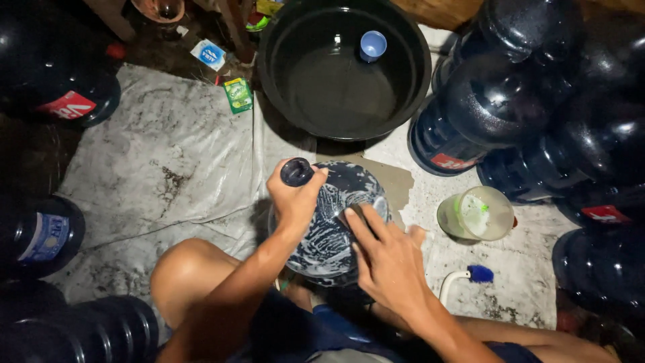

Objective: The person scrubs the exterior of a large plastic carboy with a soapy sponge and their hands, rotating the bottle to reach different sides.

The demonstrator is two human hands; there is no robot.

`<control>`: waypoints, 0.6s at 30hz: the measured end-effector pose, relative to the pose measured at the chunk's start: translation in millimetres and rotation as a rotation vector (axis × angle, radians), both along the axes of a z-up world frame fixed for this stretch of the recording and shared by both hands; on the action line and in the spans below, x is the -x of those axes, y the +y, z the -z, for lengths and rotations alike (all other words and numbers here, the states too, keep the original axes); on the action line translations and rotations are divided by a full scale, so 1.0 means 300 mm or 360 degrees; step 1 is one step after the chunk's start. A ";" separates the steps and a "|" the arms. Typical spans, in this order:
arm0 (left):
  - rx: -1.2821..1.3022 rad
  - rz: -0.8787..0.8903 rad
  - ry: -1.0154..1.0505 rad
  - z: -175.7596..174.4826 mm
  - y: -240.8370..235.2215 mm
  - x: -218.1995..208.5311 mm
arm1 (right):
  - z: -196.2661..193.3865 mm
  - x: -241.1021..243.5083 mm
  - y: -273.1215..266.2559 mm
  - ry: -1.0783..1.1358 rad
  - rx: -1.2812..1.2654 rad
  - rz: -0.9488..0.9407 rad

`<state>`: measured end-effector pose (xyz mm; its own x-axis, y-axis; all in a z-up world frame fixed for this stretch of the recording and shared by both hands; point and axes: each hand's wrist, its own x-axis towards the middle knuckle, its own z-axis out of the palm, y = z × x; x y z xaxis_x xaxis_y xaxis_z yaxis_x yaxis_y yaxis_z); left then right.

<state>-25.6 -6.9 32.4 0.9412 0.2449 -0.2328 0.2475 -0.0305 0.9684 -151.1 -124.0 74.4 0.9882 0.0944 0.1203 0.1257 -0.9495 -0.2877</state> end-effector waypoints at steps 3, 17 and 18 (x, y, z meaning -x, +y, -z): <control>-0.0249 0.0016 0.0174 -0.044 -0.029 0.021 | 0.048 -0.009 -0.049 -0.0199 -0.0041 0.0256; 0.0027 -0.0250 -0.0087 0.076 -0.039 -0.041 | 0.199 0.053 -0.121 -0.0409 -0.0715 0.0249; -0.0033 -0.0258 -0.0143 0.078 -0.032 -0.026 | 0.196 0.061 -0.097 -0.0487 -0.0666 0.0258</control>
